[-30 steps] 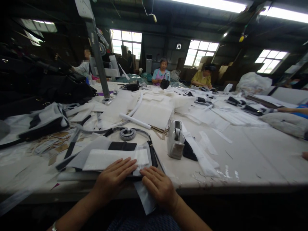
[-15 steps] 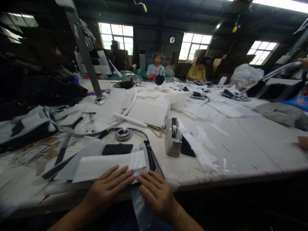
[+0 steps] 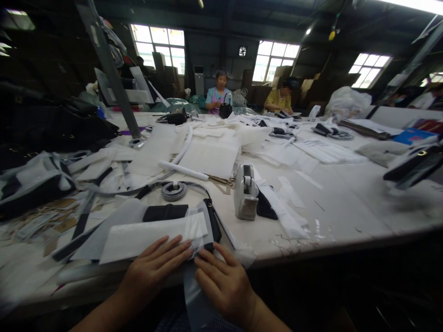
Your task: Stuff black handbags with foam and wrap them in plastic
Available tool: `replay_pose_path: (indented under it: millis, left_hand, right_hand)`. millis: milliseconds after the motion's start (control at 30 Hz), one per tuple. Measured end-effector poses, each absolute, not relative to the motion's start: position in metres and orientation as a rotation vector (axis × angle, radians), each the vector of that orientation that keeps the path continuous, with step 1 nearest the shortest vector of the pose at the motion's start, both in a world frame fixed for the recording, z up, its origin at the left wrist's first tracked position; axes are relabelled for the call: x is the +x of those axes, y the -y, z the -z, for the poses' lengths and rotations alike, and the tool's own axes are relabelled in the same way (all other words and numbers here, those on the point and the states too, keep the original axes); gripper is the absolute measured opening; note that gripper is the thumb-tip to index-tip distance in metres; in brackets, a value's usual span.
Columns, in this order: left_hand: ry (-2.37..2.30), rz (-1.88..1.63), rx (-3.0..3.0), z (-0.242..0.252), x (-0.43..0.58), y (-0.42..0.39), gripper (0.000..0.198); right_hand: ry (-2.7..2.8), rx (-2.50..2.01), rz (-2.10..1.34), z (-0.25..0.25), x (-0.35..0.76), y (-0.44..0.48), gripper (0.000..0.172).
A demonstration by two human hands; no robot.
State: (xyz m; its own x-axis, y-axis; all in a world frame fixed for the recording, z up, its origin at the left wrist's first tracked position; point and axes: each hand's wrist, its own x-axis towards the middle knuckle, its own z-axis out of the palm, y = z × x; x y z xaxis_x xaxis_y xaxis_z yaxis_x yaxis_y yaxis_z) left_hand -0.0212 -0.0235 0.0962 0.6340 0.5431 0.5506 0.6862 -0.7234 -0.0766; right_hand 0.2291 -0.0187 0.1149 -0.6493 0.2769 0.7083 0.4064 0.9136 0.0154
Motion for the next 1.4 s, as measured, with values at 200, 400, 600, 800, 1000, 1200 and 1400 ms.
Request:
replay_pose_path:
  millis: [200,400,600,800,1000,1200,1400]
  left_hand:
    - [1.003,0.703,-2.6,-0.096,-0.022,0.024,0.044]
    - [1.04,0.768,-2.584,-0.098,-0.019,0.024,0.042]
    - [1.037,0.783,-2.574,-0.096,-0.019,0.025,0.041]
    - [1.066,0.862,-2.557,-0.098,-0.016,0.024,0.037]
    - [1.032,1.005,-2.519,-0.095,-0.014,0.023,0.033]
    - [1.084,1.04,-2.534,-0.098,-0.014,0.022,0.035]
    - [1.152,1.064,-2.517,-0.101,-0.011,0.023,0.038]
  right_hand:
    - [2.364,-0.46,0.119,-0.111,0.232,0.04,0.022]
    - [2.349,-0.471,0.182,-0.128,0.229,0.029,0.022]
    - [2.302,-0.475,0.242,-0.138,0.218,0.0,0.02]
    - [2.349,-0.555,0.018,-0.133,0.21,-0.024,0.017]
    - [2.418,-0.702,-0.056,-0.126,0.212,-0.029,0.017]
    - [2.447,-0.99,-0.266,-0.125,0.209,-0.031,0.016]
    - [2.412,-1.159,-0.403,-0.126,0.205,-0.035,0.017]
